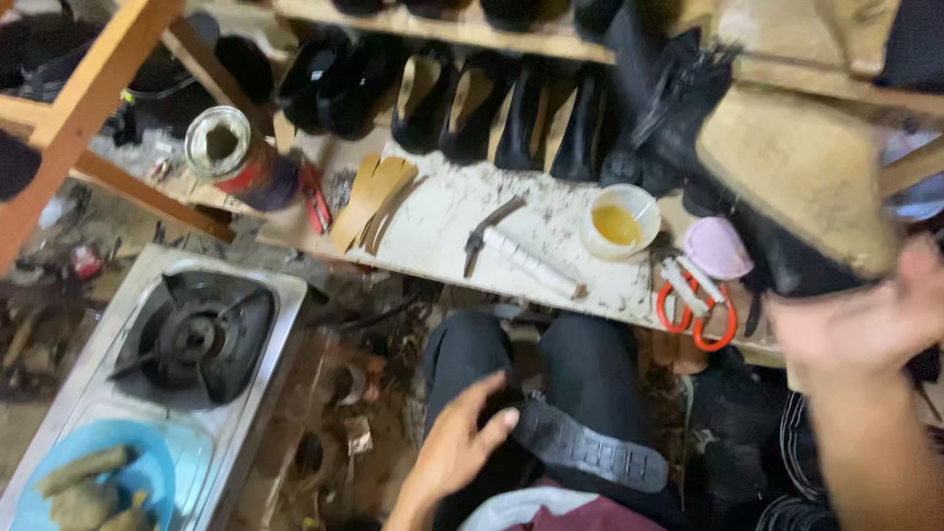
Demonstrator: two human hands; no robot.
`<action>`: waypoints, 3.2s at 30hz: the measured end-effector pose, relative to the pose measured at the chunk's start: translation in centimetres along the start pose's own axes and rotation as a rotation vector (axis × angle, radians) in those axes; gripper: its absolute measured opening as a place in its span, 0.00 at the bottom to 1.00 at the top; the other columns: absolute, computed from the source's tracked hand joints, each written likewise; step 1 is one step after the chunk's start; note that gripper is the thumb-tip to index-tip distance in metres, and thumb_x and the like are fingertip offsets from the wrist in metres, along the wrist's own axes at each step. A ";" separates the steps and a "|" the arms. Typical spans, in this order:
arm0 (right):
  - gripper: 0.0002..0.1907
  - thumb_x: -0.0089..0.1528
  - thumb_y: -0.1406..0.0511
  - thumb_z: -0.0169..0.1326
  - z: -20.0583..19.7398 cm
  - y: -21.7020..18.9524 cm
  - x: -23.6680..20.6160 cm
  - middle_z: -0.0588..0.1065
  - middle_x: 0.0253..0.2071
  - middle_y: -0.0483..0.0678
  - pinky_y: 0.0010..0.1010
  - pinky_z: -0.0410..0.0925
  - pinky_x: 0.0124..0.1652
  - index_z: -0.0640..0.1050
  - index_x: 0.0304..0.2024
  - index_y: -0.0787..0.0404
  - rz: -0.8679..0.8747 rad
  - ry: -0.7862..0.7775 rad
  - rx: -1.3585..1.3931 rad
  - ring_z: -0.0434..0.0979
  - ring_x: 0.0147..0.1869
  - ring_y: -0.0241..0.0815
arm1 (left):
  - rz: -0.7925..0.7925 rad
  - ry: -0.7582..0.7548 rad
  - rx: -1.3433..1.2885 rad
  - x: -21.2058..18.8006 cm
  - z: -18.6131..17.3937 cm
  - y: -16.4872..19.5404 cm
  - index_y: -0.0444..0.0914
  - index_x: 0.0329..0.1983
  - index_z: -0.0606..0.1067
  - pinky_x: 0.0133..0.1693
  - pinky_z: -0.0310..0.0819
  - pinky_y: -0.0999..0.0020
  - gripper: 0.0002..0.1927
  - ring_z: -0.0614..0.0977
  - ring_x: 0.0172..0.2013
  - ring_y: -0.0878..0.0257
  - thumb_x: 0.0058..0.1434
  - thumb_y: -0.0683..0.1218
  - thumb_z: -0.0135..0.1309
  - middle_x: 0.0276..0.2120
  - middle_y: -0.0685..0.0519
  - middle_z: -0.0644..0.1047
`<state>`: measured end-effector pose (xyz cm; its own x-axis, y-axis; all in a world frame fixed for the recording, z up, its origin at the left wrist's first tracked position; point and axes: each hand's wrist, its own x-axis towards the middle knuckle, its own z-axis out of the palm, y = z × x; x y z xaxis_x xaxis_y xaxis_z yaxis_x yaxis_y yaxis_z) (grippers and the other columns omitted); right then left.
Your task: The person sits on the floor of a shoe workshop holding a black fabric shoe upper on a wooden last. They apply glue to the shoe bottom, press a rubber sole onto it, hammer the sole to secure it, and place finished shoes onto a wooden shelf rack.
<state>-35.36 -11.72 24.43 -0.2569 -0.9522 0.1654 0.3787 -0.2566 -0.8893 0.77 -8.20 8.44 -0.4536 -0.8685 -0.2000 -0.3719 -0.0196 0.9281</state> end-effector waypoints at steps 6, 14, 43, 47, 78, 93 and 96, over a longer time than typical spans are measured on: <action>0.50 0.66 0.33 0.36 2.5 10.6 -10.4 0.71 0.58 0.71 0.45 0.70 0.40 0.69 0.64 0.73 0.791 0.188 0.521 0.75 0.57 0.75 | 0.441 -0.036 -1.011 4.0 -0.1 2.5 0.41 0.78 0.51 0.72 0.56 0.48 0.53 0.62 0.74 0.46 0.59 0.63 0.64 0.75 0.40 0.59; 0.34 0.73 0.51 0.37 4.6 14.4 -10.6 0.64 0.72 0.60 0.45 0.57 0.72 0.59 0.73 0.68 0.162 -0.242 -0.428 0.63 0.77 0.54 | 0.224 0.129 -1.452 3.4 2.5 0.9 0.28 0.62 0.67 0.55 0.75 0.50 0.33 0.80 0.51 0.48 0.63 0.53 0.64 0.50 0.39 0.78; 0.25 0.51 0.61 0.62 -2.0 16.9 -18.2 0.78 0.46 0.49 0.44 0.65 0.47 0.80 0.51 0.62 -0.126 -0.742 -1.522 0.75 0.51 0.51 | 0.046 0.694 -1.195 2.3 -3.2 -5.4 0.39 0.58 0.72 0.43 0.80 0.61 0.20 0.82 0.40 0.61 0.64 0.47 0.58 0.43 0.53 0.79; 0.15 0.56 0.64 0.61 -1.8 14.8 -15.8 0.81 0.37 0.47 0.35 0.71 0.38 0.83 0.43 0.63 -0.021 -0.610 -1.287 0.79 0.38 0.45 | 0.028 0.677 -1.198 1.5 -3.1 -6.1 0.38 0.58 0.71 0.43 0.80 0.62 0.20 0.82 0.40 0.62 0.64 0.45 0.59 0.43 0.53 0.79; 0.34 0.54 0.54 0.74 -9.1 7.7 14.7 0.75 0.52 0.64 0.52 0.68 0.48 0.81 0.58 0.64 -0.483 0.078 -1.828 0.75 0.52 0.67 | -0.242 0.258 -1.170 3.1 9.8 -5.8 0.39 0.58 0.70 0.54 0.69 0.65 0.20 0.77 0.47 0.63 0.64 0.47 0.55 0.47 0.54 0.77; 0.27 0.62 0.67 0.68 -12.3 6.5 16.7 0.79 0.50 0.49 0.31 0.76 0.36 0.75 0.63 0.63 0.013 0.413 -0.797 0.82 0.46 0.41 | -0.314 0.190 -1.198 4.2 8.8 -6.2 0.40 0.64 0.67 0.58 0.68 0.62 0.25 0.77 0.53 0.61 0.64 0.47 0.54 0.52 0.52 0.76; 0.22 0.64 0.69 0.65 -12.7 6.6 16.4 0.79 0.52 0.48 0.40 0.79 0.40 0.76 0.59 0.61 0.018 0.407 -0.481 0.83 0.51 0.45 | -0.281 0.176 -1.206 4.5 8.9 -6.2 0.39 0.65 0.67 0.59 0.67 0.62 0.26 0.76 0.54 0.61 0.65 0.47 0.54 0.53 0.52 0.76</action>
<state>-48.35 -26.96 15.85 -0.6080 -0.7919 0.0568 -0.0315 -0.0474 -0.9984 -6.15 -7.55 -1.02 -0.3303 -0.8132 -0.4792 0.5825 -0.5751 0.5744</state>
